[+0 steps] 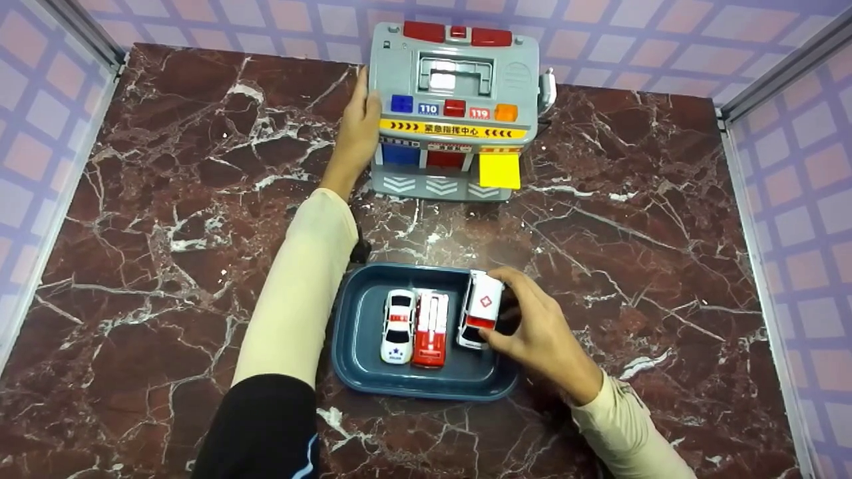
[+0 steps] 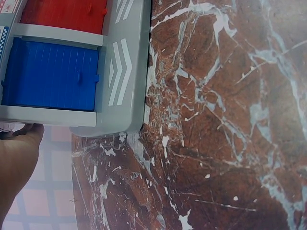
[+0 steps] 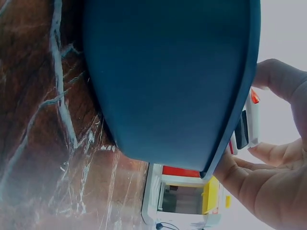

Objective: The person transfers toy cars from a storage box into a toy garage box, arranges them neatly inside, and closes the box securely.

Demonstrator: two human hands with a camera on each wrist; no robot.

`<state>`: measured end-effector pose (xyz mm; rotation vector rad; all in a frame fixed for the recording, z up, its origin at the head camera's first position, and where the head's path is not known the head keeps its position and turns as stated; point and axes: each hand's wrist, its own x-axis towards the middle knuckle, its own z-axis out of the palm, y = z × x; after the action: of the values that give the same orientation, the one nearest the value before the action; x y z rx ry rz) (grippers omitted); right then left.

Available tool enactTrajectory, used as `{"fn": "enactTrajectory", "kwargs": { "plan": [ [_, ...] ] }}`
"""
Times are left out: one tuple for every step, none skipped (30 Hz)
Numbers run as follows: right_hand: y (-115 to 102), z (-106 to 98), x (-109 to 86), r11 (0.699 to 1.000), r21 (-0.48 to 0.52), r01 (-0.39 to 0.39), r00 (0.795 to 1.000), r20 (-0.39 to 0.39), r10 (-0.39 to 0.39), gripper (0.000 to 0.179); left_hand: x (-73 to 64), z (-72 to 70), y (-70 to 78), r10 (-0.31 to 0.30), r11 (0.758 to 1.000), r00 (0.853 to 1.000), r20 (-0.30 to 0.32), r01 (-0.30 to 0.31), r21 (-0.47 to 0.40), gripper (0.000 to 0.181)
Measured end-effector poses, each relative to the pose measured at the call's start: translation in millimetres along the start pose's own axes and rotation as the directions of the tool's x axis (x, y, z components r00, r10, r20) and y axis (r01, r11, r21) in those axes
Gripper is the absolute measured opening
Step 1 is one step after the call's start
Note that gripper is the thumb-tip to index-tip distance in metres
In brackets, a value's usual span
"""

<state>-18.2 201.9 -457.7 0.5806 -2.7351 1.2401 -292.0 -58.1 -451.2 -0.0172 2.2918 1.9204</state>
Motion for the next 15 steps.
{"fn": "enactTrajectory", "kwargs": {
  "plan": [
    [0.1,-0.3,0.2,1.000,0.003,-0.004,1.000,0.000,0.004,0.077,0.1,0.1,-0.4,0.000,1.000,1.000,0.000,0.000,0.000,0.059],
    [0.1,-0.6,0.4,1.000,0.012,-0.009,1.000,0.000,0.009,0.077,0.2,0.1,-0.6,0.001,1.000,1.000,0.000,-0.001,-0.001,0.059],
    [0.1,-1.0,0.6,1.000,0.018,-0.013,1.000,0.000,0.013,0.077,0.2,0.1,-0.7,0.001,1.000,1.000,0.000,-0.001,-0.001,0.059],
    [0.1,-1.3,0.9,0.999,0.026,-0.019,1.000,0.000,0.019,0.077,0.1,0.0,-0.7,0.001,1.000,1.000,0.001,-0.001,-0.002,0.059],
    [0.1,-1.8,1.3,0.999,0.034,-0.024,1.000,0.000,0.024,0.077,-0.1,0.0,-0.5,0.001,1.000,1.000,0.001,-0.001,-0.002,0.059],
    [0.1,-2.4,1.7,0.999,0.042,-0.028,1.000,-0.001,0.028,0.077,-0.3,0.0,-0.2,0.002,1.000,1.000,0.001,-0.002,0.000,0.059],
    [0.1,-3.0,2.1,0.998,0.051,-0.032,0.999,-0.003,0.032,0.077,-0.5,0.1,0.3,0.003,1.000,1.000,0.000,-0.003,0.000,0.059],
    [0.0,-3.9,2.5,0.998,0.059,-0.038,0.999,-0.004,0.038,0.076,-1.1,0.2,0.9,0.009,1.000,1.000,0.000,-0.009,0.008,0.059],
    [-0.1,-4.7,2.9,0.997,0.066,-0.045,0.999,-0.006,0.046,0.077,-2.4,0.4,2.4,0.015,1.000,1.000,0.000,-0.015,0.019,0.059],
    [-0.4,-5.6,3.4,0.996,0.072,-0.053,0.999,-0.007,0.054,0.077,-4.6,0.5,4.5,0.019,0.999,1.000,-0.001,-0.019,0.030,0.058],
    [-0.5,-6.4,3.8,0.995,0.079,-0.060,0.998,-0.007,0.061,0.077,-4.9,0.5,4.2,0.026,0.999,1.000,-0.003,-0.026,0.037,0.058],
    [-0.4,-7.2,4.1,0.994,0.087,-0.067,0.998,-0.008,0.068,0.077,-5.1,0.5,3.9,0.032,0.999,0.999,-0.004,-0.032,0.043,0.058],
    [-0.3,-7.9,4.4,0.993,0.091,-0.072,0.997,-0.007,0.073,0.077,-5.2,0.4,3.5,0.037,0.998,0.999,-0.005,-0.037,0.049,0.058],
    [0.0,-8.6,4.6,0.993,0.095,-0.077,0.997,-0.007,0.078,0.078,-5.2,0.2,2.8,0.042,0.997,0.999,-0.006,-0.041,0.057,0.058],
    [0.4,-9.1,5.0,0.992,0.098,-0.080,0.997,-0.008,0.081,0.077,-4.8,0.2,2.1,0.042,0.997,0.999,-0.006,-0.041,0.059,0.058]
  ]
}}
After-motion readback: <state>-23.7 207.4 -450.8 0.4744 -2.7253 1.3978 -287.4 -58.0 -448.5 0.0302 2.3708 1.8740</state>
